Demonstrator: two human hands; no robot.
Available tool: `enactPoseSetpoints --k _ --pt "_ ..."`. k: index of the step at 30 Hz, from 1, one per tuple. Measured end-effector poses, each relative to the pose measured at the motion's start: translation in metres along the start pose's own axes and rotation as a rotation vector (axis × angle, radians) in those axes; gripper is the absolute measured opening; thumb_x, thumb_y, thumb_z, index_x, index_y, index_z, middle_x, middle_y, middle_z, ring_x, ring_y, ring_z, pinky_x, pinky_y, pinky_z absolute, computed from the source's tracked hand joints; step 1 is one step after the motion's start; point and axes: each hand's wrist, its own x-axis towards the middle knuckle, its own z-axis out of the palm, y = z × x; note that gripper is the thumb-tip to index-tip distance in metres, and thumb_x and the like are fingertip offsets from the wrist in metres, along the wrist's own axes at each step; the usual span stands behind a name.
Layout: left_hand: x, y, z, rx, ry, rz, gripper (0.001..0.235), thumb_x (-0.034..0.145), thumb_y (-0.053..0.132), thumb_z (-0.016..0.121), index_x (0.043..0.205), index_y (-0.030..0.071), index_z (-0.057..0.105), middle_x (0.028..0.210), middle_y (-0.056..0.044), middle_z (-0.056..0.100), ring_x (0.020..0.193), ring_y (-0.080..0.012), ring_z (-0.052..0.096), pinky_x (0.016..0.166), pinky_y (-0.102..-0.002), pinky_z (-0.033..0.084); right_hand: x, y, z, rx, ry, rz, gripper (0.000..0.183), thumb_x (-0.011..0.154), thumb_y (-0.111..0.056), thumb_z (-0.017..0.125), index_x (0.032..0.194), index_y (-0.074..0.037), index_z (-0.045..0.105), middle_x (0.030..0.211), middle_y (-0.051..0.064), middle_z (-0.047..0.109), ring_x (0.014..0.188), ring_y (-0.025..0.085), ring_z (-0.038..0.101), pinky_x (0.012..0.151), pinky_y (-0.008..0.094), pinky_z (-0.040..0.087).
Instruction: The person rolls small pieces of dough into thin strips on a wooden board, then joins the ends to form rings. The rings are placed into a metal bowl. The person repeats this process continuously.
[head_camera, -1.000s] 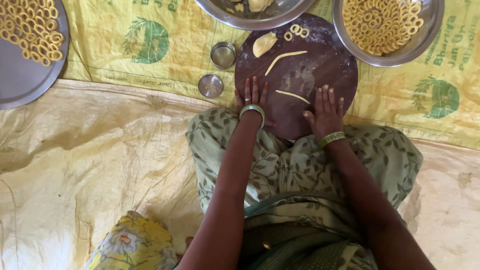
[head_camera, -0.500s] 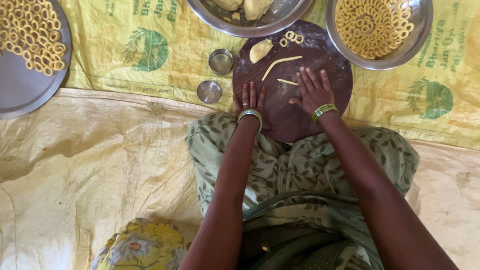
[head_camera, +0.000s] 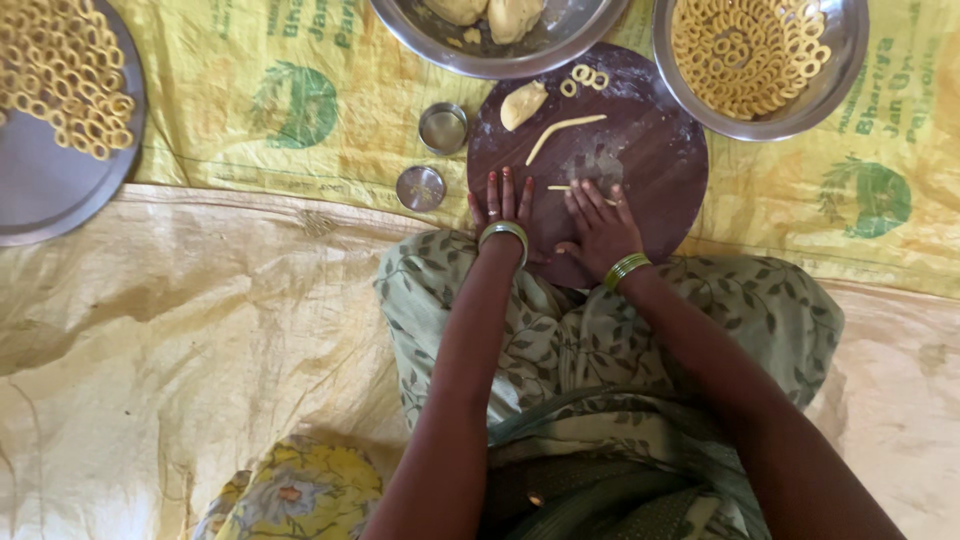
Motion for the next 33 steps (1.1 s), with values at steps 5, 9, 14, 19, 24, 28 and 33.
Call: enactPoseSetpoints --k 5,9,14,19,24,28,33 --pt "-0.006 0.0 -0.004 0.001 0.015 -0.001 0.153 0.056 0.085 0.078 0.164 0.028 -0.014 0.171 -0.013 -0.024 0.156 -0.0367 -0.023 0.118 -0.072 -0.005 0.052 0.026 0.009 0.03 0.015 0.109 0.096 0.091 -0.076 0.043 0.162 -0.012 0.031 0.172 0.003 0.026 0.16 0.018 0.018 0.128 0.056 0.008" --pt "-0.005 0.0 -0.004 -0.004 0.024 -0.008 0.154 0.056 0.086 0.078 0.165 0.026 -0.013 0.171 -0.012 -0.022 0.157 -0.0358 -0.022 0.119 -0.072 -0.006 0.071 0.045 0.011 -0.025 0.024 0.114 0.094 0.093 -0.075 0.041 0.161 -0.011 0.028 0.169 0.003 0.026 0.158 0.017 0.017 0.126 0.055 0.007" --pt "0.001 -0.004 0.003 -0.004 0.039 0.006 0.154 0.056 0.084 0.079 0.164 0.026 -0.014 0.171 -0.013 -0.022 0.157 -0.0361 -0.022 0.119 -0.072 -0.006 0.021 0.014 0.01 0.155 -0.022 0.005 0.096 0.091 -0.074 0.036 0.164 -0.012 0.023 0.172 0.006 0.019 0.159 0.02 0.014 0.127 0.057 0.006" --pt "0.001 -0.003 0.003 0.002 0.024 0.013 0.156 0.055 0.082 0.082 0.164 0.026 -0.014 0.171 -0.013 -0.022 0.156 -0.0374 -0.023 0.118 -0.073 -0.005 -0.018 0.029 0.011 0.346 0.032 0.187 0.092 0.097 -0.065 0.038 0.164 -0.005 0.019 0.172 0.016 0.015 0.16 0.032 0.009 0.124 0.063 0.006" --pt "-0.004 -0.002 -0.002 -0.013 0.017 0.008 0.158 0.054 0.082 0.083 0.164 0.027 -0.015 0.171 -0.013 -0.023 0.156 -0.0366 -0.023 0.118 -0.072 -0.005 -0.052 0.069 0.006 0.542 0.071 0.537 0.083 0.107 -0.054 0.04 0.166 -0.002 0.015 0.174 0.022 0.011 0.162 0.037 0.007 0.126 0.064 0.008" --pt "-0.005 -0.001 -0.004 -0.013 0.019 0.003 0.157 0.054 0.081 0.083 0.164 0.027 -0.015 0.171 -0.012 -0.023 0.156 -0.0363 -0.024 0.118 -0.072 -0.006 -0.06 0.046 0.006 0.454 -0.058 0.375 0.088 0.103 -0.058 0.041 0.163 0.0 0.013 0.171 0.024 0.01 0.16 0.038 0.008 0.125 0.06 0.009" --pt "-0.005 -0.002 -0.007 -0.019 -0.004 0.006 0.157 0.055 0.082 0.082 0.164 0.027 -0.015 0.171 -0.013 -0.024 0.156 -0.0364 -0.024 0.118 -0.072 -0.007 -0.054 0.001 0.015 0.435 -0.122 0.208 0.095 0.098 -0.064 0.04 0.162 0.001 0.013 0.17 0.021 0.011 0.157 0.035 0.01 0.123 0.059 0.007"
